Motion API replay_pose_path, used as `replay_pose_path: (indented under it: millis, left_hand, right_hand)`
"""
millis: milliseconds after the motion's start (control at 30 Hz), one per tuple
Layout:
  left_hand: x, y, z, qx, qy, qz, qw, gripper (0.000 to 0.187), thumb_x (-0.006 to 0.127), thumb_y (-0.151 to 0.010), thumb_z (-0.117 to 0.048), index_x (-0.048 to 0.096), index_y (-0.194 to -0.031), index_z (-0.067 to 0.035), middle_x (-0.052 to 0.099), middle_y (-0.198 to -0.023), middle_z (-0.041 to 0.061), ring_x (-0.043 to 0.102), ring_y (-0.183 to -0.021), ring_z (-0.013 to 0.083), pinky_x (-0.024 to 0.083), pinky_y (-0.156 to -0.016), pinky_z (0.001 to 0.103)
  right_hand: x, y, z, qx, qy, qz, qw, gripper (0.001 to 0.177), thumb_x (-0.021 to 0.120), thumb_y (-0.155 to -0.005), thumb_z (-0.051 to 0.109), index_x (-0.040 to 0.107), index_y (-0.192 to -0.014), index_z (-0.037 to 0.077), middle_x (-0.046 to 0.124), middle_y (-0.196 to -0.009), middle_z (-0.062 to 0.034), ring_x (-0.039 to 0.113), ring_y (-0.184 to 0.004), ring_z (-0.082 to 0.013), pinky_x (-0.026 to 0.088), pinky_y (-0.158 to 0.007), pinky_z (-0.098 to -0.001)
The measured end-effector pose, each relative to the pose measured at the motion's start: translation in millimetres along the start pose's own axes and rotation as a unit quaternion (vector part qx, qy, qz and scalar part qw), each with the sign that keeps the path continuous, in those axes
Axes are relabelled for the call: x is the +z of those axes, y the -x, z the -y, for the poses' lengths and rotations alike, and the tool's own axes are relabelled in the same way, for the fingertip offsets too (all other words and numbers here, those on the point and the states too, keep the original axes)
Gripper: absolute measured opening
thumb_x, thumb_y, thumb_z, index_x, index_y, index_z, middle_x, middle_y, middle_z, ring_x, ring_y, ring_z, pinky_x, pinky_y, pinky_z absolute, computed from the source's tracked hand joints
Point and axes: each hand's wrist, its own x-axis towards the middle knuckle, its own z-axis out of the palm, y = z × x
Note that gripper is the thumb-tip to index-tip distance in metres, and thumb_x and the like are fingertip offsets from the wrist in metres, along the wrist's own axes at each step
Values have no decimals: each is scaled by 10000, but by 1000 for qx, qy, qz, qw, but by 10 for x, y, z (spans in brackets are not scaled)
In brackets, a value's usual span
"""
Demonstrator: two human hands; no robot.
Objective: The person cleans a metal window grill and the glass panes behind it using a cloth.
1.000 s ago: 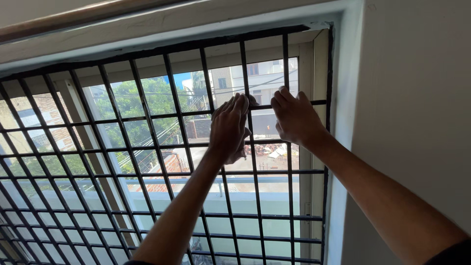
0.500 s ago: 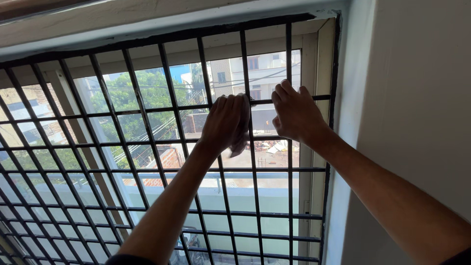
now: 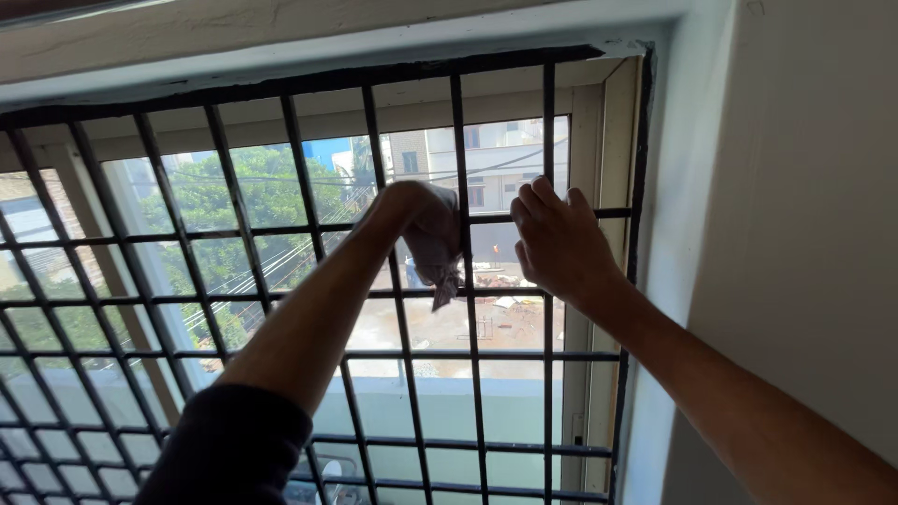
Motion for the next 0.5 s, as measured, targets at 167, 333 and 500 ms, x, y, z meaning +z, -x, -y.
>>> replay_pose_path:
  millis: [167,333,500]
  left_hand:
    - [-18,88,-44,19,-8,5,1000,407,824,-870,-388,732,-1176,-136,750,-1104,141,718,-958,304,583,-849,420]
    - [481,232,-16,48,-180,-233,954,321,798,-901,-360,749,-1152,-166,733,-1163,110,660,-1145,295,502,-1048,465]
    - [1152,113,-24,59,-206,-717,663,452,777,-906,-136,594,-1313,-61,619,-1438,118,574,-1357,261,418,-1198,454]
  right_hand:
    - [91,0,-20,-9,11,-53,998,435,743,-834,369,680,-1088,21,616,-1162,-71,476,-1161,-223,500,-781,-373]
    - [94,21,-19,-7,15,-61,998,399,731,-839,340,685,-1094,36,622,-1143,-67,485,-1169,-213,496,-824,-380]
    - [-7,18,52,29,-21,-37,999,337,736,-848,301,686,-1057,42,615,-1103,-56,500,-1144,-197,496,-835,-385]
